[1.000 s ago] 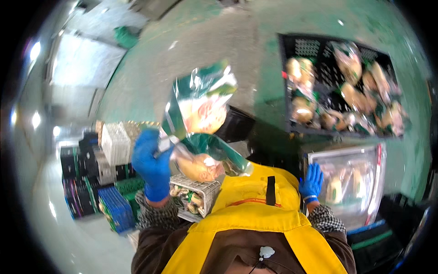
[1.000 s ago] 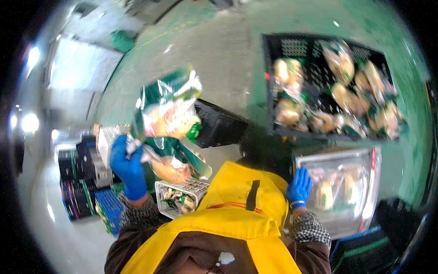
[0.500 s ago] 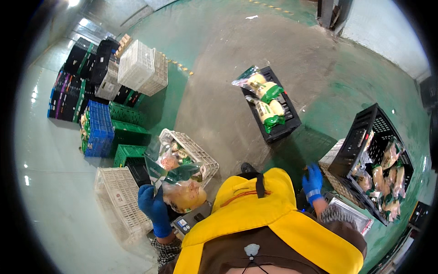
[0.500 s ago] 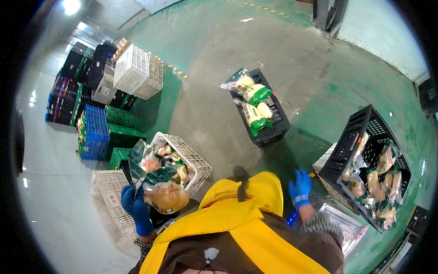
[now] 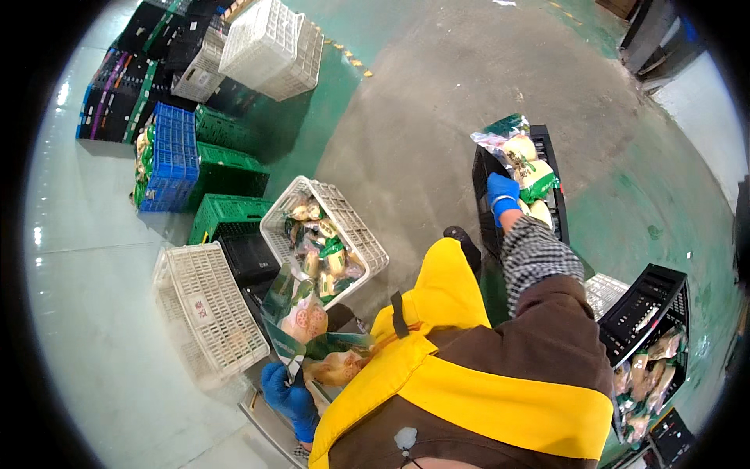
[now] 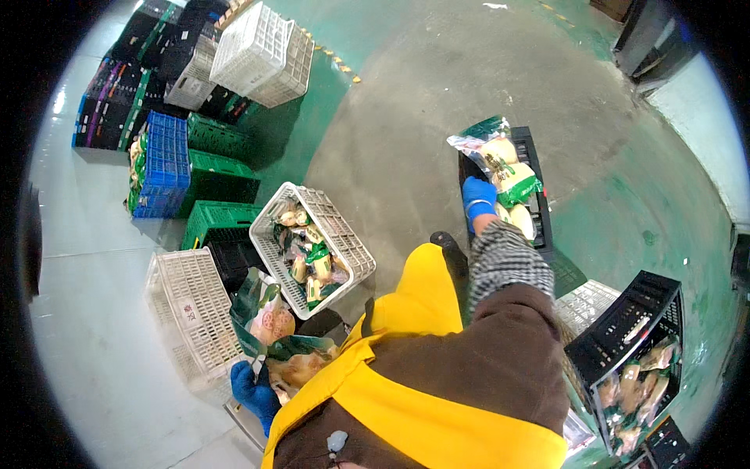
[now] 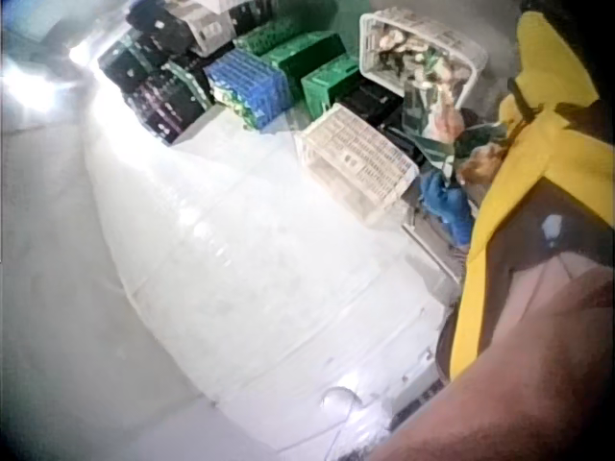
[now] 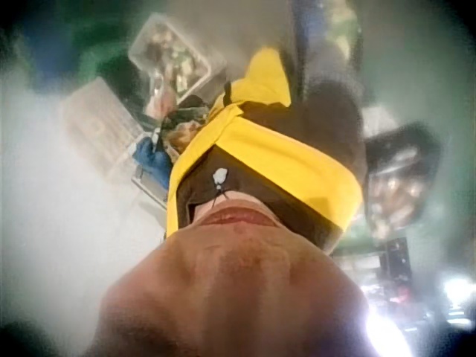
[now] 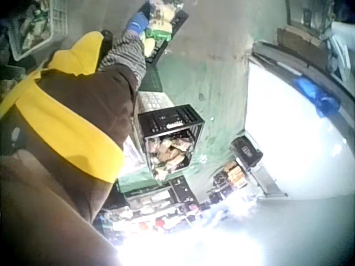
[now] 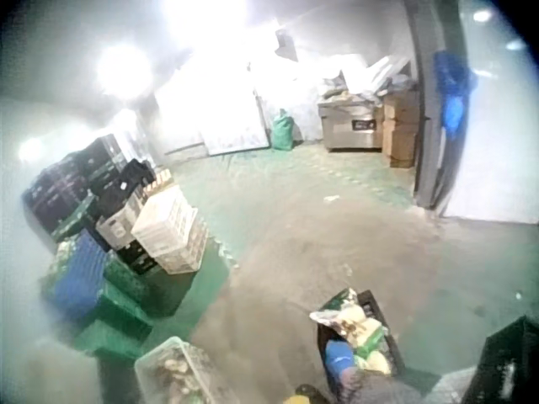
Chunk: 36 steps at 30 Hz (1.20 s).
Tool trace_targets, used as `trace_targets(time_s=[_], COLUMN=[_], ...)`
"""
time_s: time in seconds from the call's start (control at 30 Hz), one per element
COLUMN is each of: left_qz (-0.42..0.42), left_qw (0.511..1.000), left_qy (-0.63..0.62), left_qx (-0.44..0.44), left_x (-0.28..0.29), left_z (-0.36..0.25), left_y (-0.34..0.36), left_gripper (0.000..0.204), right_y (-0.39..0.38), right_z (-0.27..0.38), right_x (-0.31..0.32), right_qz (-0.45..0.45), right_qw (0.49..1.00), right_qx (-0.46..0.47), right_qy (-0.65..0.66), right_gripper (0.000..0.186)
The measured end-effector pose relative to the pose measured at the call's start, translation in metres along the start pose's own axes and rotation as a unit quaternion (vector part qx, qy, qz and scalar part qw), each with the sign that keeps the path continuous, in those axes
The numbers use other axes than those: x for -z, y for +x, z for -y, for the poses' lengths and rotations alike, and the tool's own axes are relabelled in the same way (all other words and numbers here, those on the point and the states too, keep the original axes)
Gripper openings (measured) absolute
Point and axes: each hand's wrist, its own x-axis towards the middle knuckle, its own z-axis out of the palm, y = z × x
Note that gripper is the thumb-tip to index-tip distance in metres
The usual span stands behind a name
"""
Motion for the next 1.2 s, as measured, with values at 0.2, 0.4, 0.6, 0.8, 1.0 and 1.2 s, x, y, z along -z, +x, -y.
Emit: trace_targets(time_s=[0.2, 0.4, 0.6, 0.8, 1.0, 1.2], left_qz=[0.006, -0.031, 0.033, -0.042, -0.111, -0.319], left_qw=[0.993, 0.986, 0.988, 0.974, 0.936, 0.874], left_qy=[-0.029, -0.071, -0.029, 0.029, 0.035, 0.040], left_qx=[0.111, 0.150, 0.145, 0.221, 0.333, 0.363], left_x=[-0.014, -0.051, -0.062, -0.045, 0.015, 0.096], left_z=[-0.012, -0.028, -0.040, -0.035, 0.035, 0.118], left_y=[0.016, 0.033, 0.043, 0.048, 0.054, 0.037], left_gripper=[0.016, 0.016, 0.021, 0.021, 0.017, 0.012], right_y=[-0.015, 0.029, 0.071, 0.082, -0.017, -0.024], right_z=[-0.001, -0.006, -0.016, -0.035, 0.040, 0.172], right_x=[0.087, 0.085, 0.024, 0.014, 0.150, 0.218], right_qz=[0.099, 0.079, 0.039, 0.050, 0.158, 0.034], right_qw=[0.992, 0.991, 0.979, 0.966, 0.833, 0.746], right_qx=[0.076, 0.102, 0.193, 0.211, 0.127, 0.568], right_qy=[0.010, -0.039, -0.046, 0.138, 0.514, 0.346], right_gripper=[0.011, 0.013, 0.023, 0.023, 0.030, 0.017])
